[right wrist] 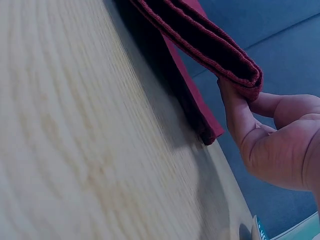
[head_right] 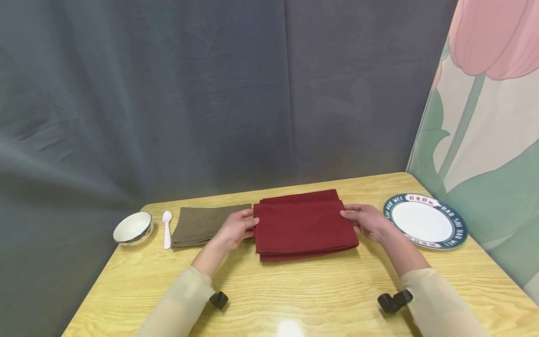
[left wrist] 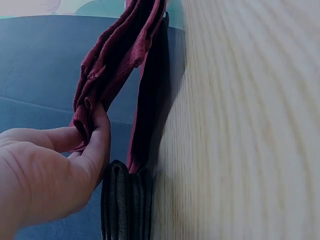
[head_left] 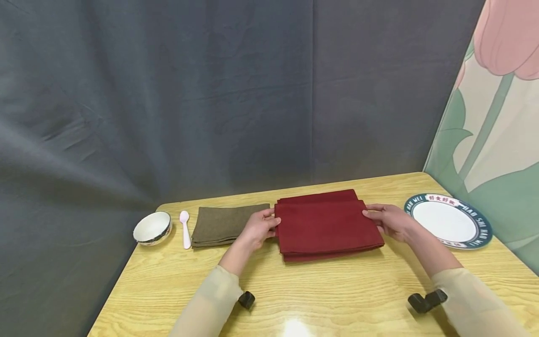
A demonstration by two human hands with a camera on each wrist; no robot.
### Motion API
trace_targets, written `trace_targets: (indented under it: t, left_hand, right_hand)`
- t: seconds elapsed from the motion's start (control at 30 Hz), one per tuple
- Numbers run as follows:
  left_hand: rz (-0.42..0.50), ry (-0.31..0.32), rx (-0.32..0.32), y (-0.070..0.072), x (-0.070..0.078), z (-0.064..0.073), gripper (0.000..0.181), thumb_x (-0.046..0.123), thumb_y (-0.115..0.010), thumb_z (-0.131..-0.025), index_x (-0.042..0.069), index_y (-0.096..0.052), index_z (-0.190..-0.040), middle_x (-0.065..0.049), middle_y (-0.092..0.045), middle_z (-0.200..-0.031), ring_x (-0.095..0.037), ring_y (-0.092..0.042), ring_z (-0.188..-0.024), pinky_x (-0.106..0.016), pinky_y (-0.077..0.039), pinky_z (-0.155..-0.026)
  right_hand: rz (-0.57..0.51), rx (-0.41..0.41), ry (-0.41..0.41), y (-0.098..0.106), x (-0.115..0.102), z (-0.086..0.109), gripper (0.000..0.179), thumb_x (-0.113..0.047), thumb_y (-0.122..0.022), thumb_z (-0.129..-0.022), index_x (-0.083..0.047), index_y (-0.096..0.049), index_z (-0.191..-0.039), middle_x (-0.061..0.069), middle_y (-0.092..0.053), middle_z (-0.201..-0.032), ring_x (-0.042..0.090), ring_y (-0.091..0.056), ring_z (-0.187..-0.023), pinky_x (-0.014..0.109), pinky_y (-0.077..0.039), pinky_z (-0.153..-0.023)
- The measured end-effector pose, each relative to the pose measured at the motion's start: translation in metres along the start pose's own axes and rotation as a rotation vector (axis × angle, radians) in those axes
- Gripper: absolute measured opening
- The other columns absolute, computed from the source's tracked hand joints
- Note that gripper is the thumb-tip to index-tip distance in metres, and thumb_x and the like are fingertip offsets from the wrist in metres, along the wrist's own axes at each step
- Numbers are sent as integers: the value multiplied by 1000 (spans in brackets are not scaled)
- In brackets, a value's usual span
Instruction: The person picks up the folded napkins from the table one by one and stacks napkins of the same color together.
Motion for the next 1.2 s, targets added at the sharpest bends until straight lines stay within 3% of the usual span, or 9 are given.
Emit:
trace_targets:
  t: [0.13, 0.47, 0.77, 0.93, 1.2]
  left_hand:
    - [-4, 5, 9, 2, -1, -6, 53, 4, -59, -102, -3, -42, -151, -22, -57, -137, -20, -63, -104, -32, -56, -81]
    - [-9, 0, 11, 4, 0, -19, 53, 5, -59, -102, -2, -42, -151, -24, -49, -146, -32, -54, -128, -43, -51, -97]
    - [-24, 2, 43, 5, 1, -33, 49, 4, -61, -101, -2, -47, -148, -19, -63, -128, -19, -62, -100, -32, -55, -82]
    - [-25, 12, 47, 5, 2, -41, 46, 3, -60, -101, -1, -50, -146, -16, -66, -123, -17, -63, -96, -30, -55, -79]
    - [-12, 24, 59, 5, 2, -51, 45, 4, -60, -101, 0, -51, -146, -16, -67, -120, -16, -66, -92, -32, -57, -81]
  right_hand:
    - [25, 10, -9, 1, -2, -6, 61, -13, -54, -106, 17, -23, -149, -1, -72, -97, 13, -72, -87, 33, -60, -78]
    - [24, 25, -20, 5, -10, -19, 58, -12, -53, -106, 16, -25, -148, -1, -71, -96, 14, -71, -86, 35, -60, -79]
    - [15, 30, -23, 7, -13, -31, 55, -11, -52, -107, 15, -27, -148, -2, -71, -94, 13, -71, -83, 33, -60, -76]
    - [31, 48, -31, 10, -13, -38, 60, -11, -52, -107, 15, -21, -151, -4, -70, -92, 10, -71, -81, 30, -60, -75]
    - [53, 84, -39, 15, -14, -47, 53, -11, -51, -107, 13, -29, -149, -5, -70, -86, 7, -68, -74, 23, -57, -66]
Point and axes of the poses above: each hand's wrist, its own z-axis away from the middle knuckle, its own y-axis out of the back of the hand, x = y × z, the point moved 4 cm from there along -z, towards the middle knuckle
